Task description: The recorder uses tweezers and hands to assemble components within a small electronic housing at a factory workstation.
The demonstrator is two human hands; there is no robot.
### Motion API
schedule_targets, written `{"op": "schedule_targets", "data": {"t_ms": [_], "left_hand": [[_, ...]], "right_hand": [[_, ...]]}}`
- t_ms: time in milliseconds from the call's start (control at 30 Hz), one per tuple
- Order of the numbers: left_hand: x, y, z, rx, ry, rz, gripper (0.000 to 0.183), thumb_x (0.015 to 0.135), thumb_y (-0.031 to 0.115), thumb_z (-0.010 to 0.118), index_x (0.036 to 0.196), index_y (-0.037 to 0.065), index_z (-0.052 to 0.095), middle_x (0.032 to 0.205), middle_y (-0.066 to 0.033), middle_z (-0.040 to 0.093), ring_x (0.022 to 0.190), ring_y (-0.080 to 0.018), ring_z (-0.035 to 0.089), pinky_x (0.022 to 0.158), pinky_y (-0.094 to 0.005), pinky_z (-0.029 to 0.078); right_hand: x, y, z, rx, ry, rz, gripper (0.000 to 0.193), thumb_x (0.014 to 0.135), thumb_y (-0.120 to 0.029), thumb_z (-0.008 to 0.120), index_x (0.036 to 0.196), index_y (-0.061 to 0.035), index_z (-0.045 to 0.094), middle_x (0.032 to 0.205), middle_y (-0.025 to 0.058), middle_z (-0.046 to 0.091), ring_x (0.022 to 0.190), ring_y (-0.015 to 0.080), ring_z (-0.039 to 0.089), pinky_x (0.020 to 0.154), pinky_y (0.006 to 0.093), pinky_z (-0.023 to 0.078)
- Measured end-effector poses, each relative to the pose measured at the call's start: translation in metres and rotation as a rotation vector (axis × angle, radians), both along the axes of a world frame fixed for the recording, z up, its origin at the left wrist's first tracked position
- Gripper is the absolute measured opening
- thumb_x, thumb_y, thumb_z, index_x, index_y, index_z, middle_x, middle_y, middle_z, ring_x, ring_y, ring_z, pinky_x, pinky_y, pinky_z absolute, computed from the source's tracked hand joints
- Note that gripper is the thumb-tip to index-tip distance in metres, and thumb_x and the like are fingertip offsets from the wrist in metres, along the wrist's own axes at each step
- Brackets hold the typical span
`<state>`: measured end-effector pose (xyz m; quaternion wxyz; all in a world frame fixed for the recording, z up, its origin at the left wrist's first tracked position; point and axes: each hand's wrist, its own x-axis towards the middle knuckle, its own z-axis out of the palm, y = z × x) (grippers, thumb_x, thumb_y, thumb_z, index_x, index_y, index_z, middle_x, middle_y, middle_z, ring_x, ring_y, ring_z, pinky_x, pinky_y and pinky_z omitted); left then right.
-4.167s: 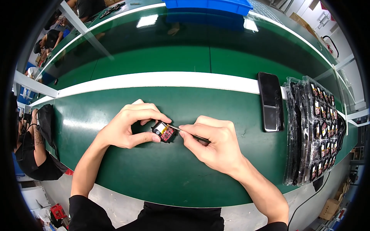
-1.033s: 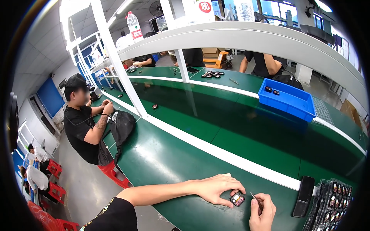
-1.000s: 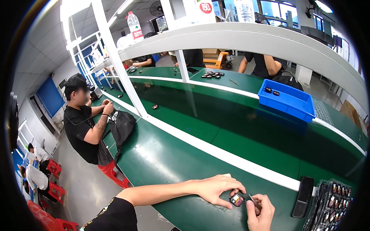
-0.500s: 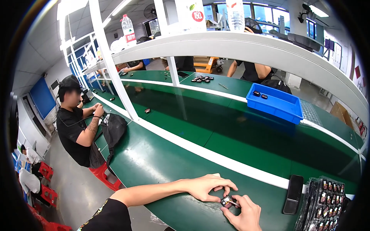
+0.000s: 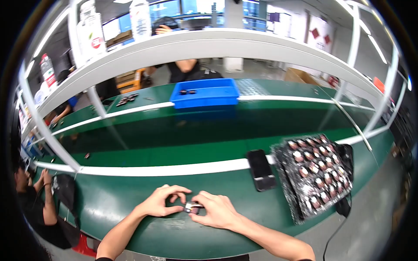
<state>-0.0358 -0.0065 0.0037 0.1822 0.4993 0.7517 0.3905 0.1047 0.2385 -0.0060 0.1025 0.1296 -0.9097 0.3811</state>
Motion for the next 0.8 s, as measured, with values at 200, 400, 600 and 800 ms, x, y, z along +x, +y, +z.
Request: {"op": "schedule_targets", "data": {"t_ms": [200,400,600,800], "left_hand": [[0.002,0.004,0.004,0.013,-0.046,0.073,0.062,0.081,0.01,0.094,0.139,0.014,0.074,0.099,0.0043,0.079,0.078,-0.0133,0.055,0.087,-0.0321,0.045],[0.004,0.008,0.004,0.028,-0.035,0.062,0.056,0.08,0.01,0.094,0.133,0.013,0.076,0.098,0.0027,0.079,0.076,-0.0138,0.055,0.088,-0.0329,0.042],[0.006,0.006,0.001,0.034,0.003,0.061,0.052,0.079,0.012,0.094,0.128,0.012,0.078,0.096,0.0022,0.078,0.074,-0.0142,0.054,0.086,-0.0327,0.04],[0.008,0.013,0.003,0.048,0.001,0.052,0.051,0.08,0.012,0.094,0.128,0.013,0.08,0.097,0.0029,0.078,0.074,-0.0139,0.054,0.086,-0.0327,0.04]], "right_hand": [[0.024,0.012,0.025,-0.038,0.013,-0.177,0.044,0.089,-0.031,0.092,0.118,-0.0028,0.077,0.104,0.0096,0.076,0.092,0.0276,0.082,0.078,0.0395,0.064],[0.114,0.035,0.085,0.085,0.26,-0.518,0.041,0.083,-0.026,0.1,0.111,-0.0053,0.08,0.087,0.0041,0.072,0.076,0.0158,0.076,0.063,0.0285,0.059],[0.166,0.128,0.109,0.286,0.302,-1.068,0.043,0.078,-0.025,0.1,0.108,-0.0015,0.081,0.082,0.0068,0.07,0.068,0.0183,0.067,0.063,0.0327,0.054],[0.184,0.17,0.103,0.402,0.114,-1.241,0.048,0.082,-0.039,0.098,0.107,-0.0009,0.082,0.087,0.0084,0.075,0.071,0.0182,0.07,0.069,0.0353,0.057]]}}
